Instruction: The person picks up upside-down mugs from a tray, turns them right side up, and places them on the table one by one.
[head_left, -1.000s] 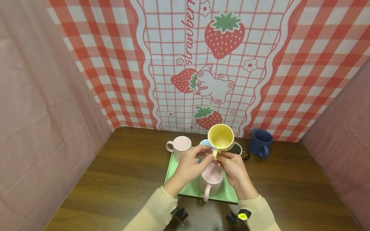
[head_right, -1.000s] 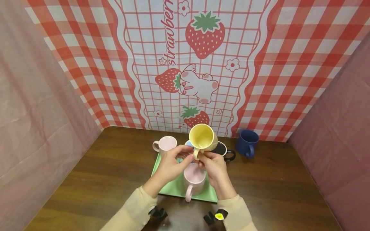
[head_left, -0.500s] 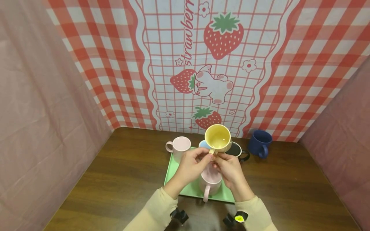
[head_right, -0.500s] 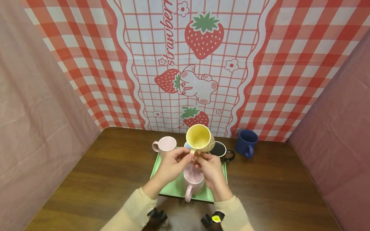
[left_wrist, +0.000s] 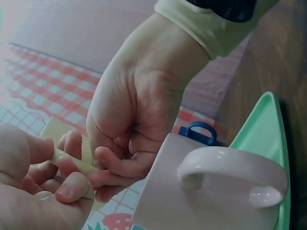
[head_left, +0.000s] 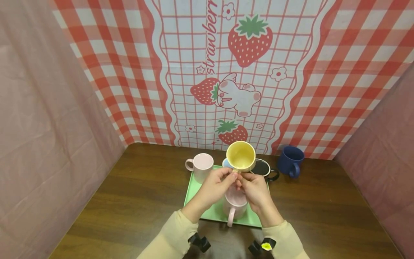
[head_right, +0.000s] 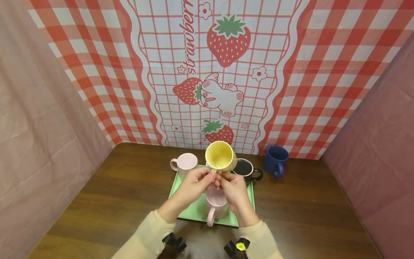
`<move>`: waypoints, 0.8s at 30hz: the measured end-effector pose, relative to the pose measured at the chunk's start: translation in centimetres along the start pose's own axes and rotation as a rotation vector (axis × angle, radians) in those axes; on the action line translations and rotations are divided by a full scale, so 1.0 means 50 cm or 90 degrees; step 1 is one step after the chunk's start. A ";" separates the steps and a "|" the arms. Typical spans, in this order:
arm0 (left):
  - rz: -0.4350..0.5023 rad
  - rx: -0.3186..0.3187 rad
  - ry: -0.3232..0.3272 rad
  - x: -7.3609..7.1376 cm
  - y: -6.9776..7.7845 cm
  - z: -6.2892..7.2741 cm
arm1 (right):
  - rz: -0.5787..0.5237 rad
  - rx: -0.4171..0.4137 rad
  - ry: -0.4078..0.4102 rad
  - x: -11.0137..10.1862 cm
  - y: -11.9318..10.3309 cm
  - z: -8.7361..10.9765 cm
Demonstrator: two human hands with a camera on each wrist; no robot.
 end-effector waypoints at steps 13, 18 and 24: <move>0.042 0.007 0.041 -0.001 0.002 0.006 | 0.127 -0.030 -0.039 -0.004 -0.026 0.003; 0.066 0.003 0.046 -0.003 0.003 0.007 | 0.158 -0.041 -0.063 -0.007 -0.030 0.003; 0.057 0.028 0.047 -0.001 0.005 0.006 | 0.186 -0.056 -0.084 -0.009 -0.033 0.005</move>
Point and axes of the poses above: each hand's wrist, its own z-axis away from the middle knuckle, its own x-axis out of the palm, y = z × x, the point moved 6 cm from there along -z, towards the middle knuckle, and after that the axes turned 4 degrees about z, right-handed, at the moved point
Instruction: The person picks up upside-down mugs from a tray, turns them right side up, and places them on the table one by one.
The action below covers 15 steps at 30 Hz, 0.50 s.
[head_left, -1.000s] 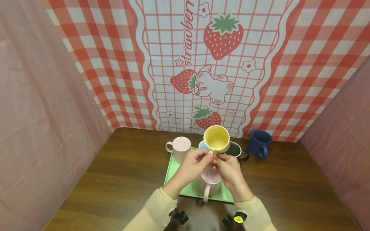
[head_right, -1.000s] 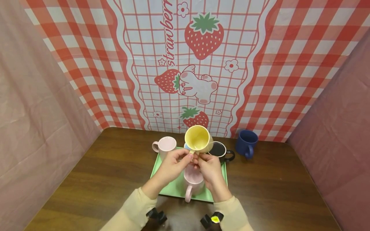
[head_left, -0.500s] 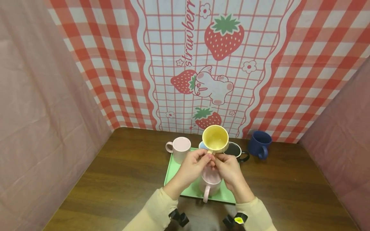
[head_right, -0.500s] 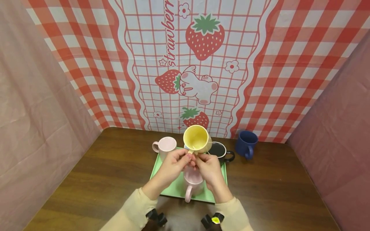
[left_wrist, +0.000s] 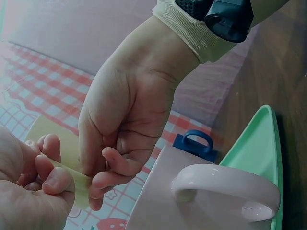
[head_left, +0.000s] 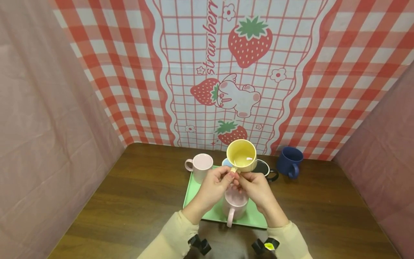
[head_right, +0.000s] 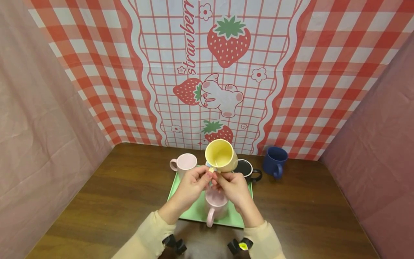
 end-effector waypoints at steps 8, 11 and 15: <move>-0.013 0.011 0.045 -0.006 0.005 0.002 | 0.051 -0.057 -0.037 -0.003 -0.009 0.003; -0.016 0.013 0.053 -0.009 0.006 0.004 | 0.077 -0.081 -0.046 -0.007 -0.014 0.005; -0.022 0.028 0.057 -0.014 0.008 0.003 | 0.126 -0.113 -0.041 -0.017 -0.026 0.009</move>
Point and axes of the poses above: each hand's wrist, its own z-axis away from the middle knuckle, its own x-axis out of the palm, y = z × x, the point moved 6 cm from there along -z, towards the middle knuckle, and after that the axes turned 4 degrees about z, right-handed, at the moved point
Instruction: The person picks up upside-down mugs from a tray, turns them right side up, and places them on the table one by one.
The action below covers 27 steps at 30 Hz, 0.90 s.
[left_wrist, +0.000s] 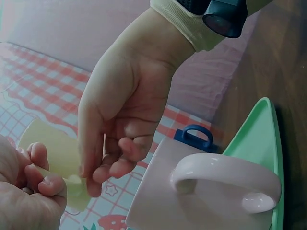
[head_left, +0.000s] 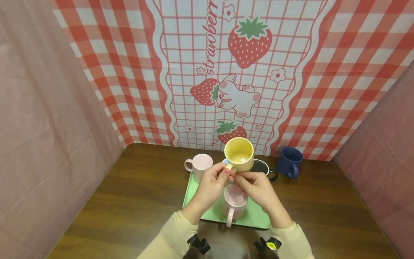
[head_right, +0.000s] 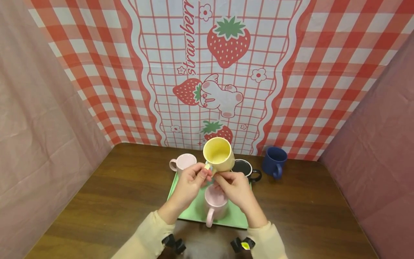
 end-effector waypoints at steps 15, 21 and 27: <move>-0.017 0.019 0.031 -0.019 0.010 -0.008 | 0.094 -0.003 -0.015 -0.045 0.010 0.003; -0.018 0.037 0.059 -0.043 0.017 -0.016 | 0.167 0.016 0.011 -0.078 0.019 0.005; -0.026 0.048 0.089 -0.080 0.017 -0.028 | 0.278 -0.034 -0.013 -0.091 0.012 0.010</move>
Point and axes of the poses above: each hand's wrist, its own z-axis away from the middle knuckle, its own x-axis out of the palm, y = z × x, the point moved 6 cm from there along -z, towards the middle knuckle, and after that the axes turned 4 degrees about z, right-handed, at the moved point
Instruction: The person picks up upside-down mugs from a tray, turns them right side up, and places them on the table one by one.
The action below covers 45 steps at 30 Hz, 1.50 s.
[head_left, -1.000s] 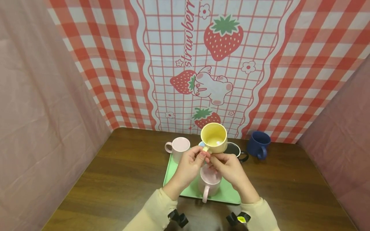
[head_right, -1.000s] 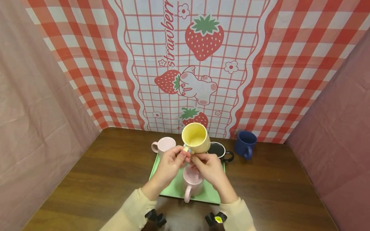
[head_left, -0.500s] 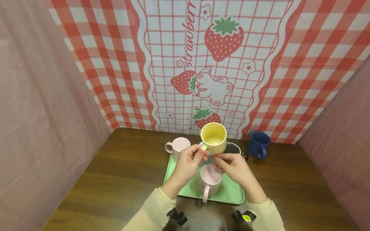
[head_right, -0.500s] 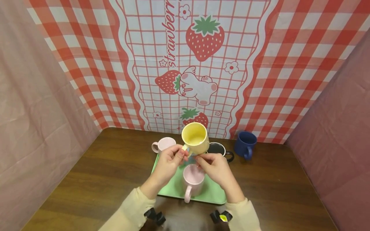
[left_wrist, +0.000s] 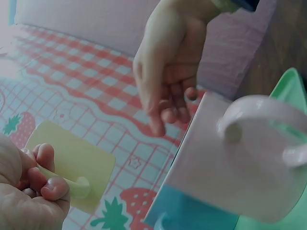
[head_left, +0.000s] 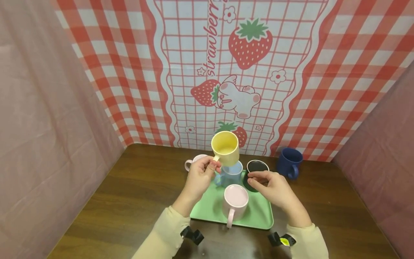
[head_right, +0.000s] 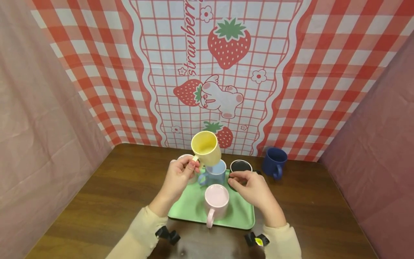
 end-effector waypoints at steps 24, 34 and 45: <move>-0.032 0.008 0.174 -0.191 -0.004 -0.048 | 0.086 -0.195 -0.119 0.062 -0.042 0.028; -0.093 -0.030 0.259 -0.328 -0.041 -0.052 | 0.080 -0.217 -0.133 0.080 -0.041 0.025; -0.099 -0.083 0.314 -0.427 -0.084 -0.032 | 0.083 -0.213 -0.145 0.085 -0.043 0.025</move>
Point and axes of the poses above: each hand's wrist, its own z-axis away from the middle knuckle, its own x-axis out of the palm, y = z × x, the point moved 6 cm from there along -z, towards the middle knuckle, and after that the axes turned 4 degrees about z, right-handed, at the moved point
